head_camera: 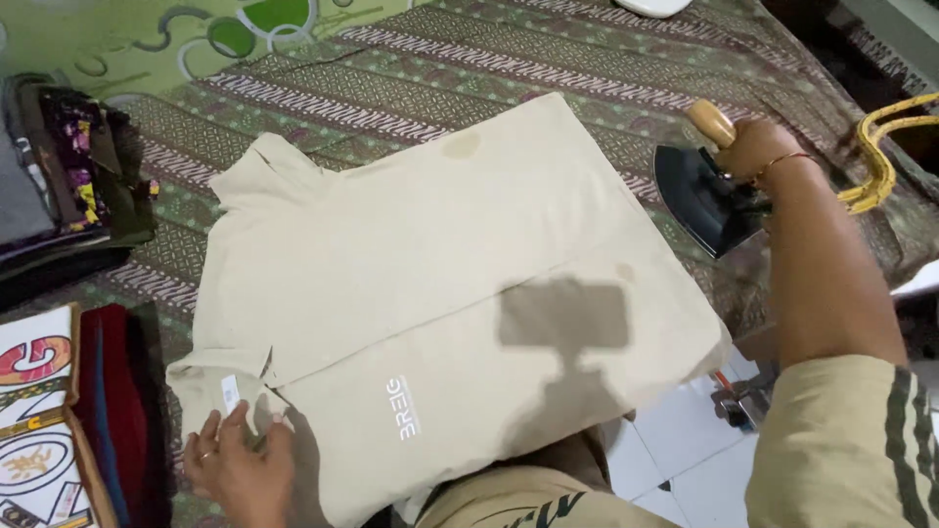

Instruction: The person irons a beige shirt laid out on a patterned surface. They use a black iron with a wooden handle to smooth the fabric, repeatedly adjusting the shirt's position and folding it during the process.

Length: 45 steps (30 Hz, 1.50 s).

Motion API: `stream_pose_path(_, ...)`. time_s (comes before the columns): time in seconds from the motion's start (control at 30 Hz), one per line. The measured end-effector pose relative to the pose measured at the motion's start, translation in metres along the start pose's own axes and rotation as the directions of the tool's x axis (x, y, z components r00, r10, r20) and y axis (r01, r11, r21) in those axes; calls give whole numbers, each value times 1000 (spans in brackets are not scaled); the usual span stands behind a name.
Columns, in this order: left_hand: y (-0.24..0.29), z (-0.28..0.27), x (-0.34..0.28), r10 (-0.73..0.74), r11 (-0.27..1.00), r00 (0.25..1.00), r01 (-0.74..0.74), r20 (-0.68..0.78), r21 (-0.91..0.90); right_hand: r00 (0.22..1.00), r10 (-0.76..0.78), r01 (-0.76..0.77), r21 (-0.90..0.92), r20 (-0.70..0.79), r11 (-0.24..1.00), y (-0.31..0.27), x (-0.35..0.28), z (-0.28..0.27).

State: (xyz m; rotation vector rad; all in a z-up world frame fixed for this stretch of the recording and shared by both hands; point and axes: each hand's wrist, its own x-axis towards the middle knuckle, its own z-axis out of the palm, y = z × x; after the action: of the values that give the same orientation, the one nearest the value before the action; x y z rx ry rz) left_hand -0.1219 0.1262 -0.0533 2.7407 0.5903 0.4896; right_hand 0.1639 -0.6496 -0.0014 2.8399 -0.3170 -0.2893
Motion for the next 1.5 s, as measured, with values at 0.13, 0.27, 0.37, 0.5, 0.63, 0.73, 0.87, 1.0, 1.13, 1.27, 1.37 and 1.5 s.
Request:
stream_pose_path(0.13, -37, 20, 10, 287, 956, 939, -269, -188, 115, 987, 158, -161, 345, 37, 925, -23, -71, -48)
stream_pose_path(0.27, -1, 3, 9, 143, 989, 989, -145, -38, -39, 987, 38, 20, 354, -155, 935, -45, -107, -63)
stream_pose_path(0.37, 19, 6, 7, 39, 992, 994, -26, 102, -121, 994, 11, 24, 312, -111, 950, -93, -129, -94)
stream_pose_path(0.5, 22, 17, -1, 53, 991, 992, -38, 111, -131, 995, -59, 83, 381, -74, 921, -155, -141, -100)
stream_pose_path(0.63, 29, -1, -7, 7, 989, 979, 22, 203, -143, 989, -29, 80, 357, -147, 931, -174, -124, -56)
stream_pose_path(0.73, 20, -3, -12, 44, 985, 987, -17, 154, -174, 964, 60, 24, 308, -259, 951, -162, -109, -19)
stream_pose_path(0.87, 7, 19, -14, 59, 978, 992, -34, 115, -208, 981, 102, -51, 287, -166, 956, -137, -98, -1)
stream_pose_path(1.0, 8, 26, -22, 88, 964, 994, -68, 68, -256, 988, 73, -36, 254, -137, 967, -119, -101, 25)
stream_pose_path(1.13, 9, 23, -18, 119, 959, 993, -108, 25, -261, 991, -3, 48, 333, -136, 942, -140, -192, -45)
stream_pose_path(1.27, 10, 20, -13, 93, 964, 993, -71, 74, -256, 999, 4, 11, 354, -44, 935, -169, -216, -58)
stream_pose_path(1.37, 20, 14, -13, 114, 966, 991, -94, 74, -241, 1000, -9, 3, 354, 16, 935, -208, -221, -73)
stream_pose_path(1.5, 23, 13, -16, 110, 960, 992, -90, 64, -265, 998, -50, 57, 374, -27, 926, -256, -202, -58)
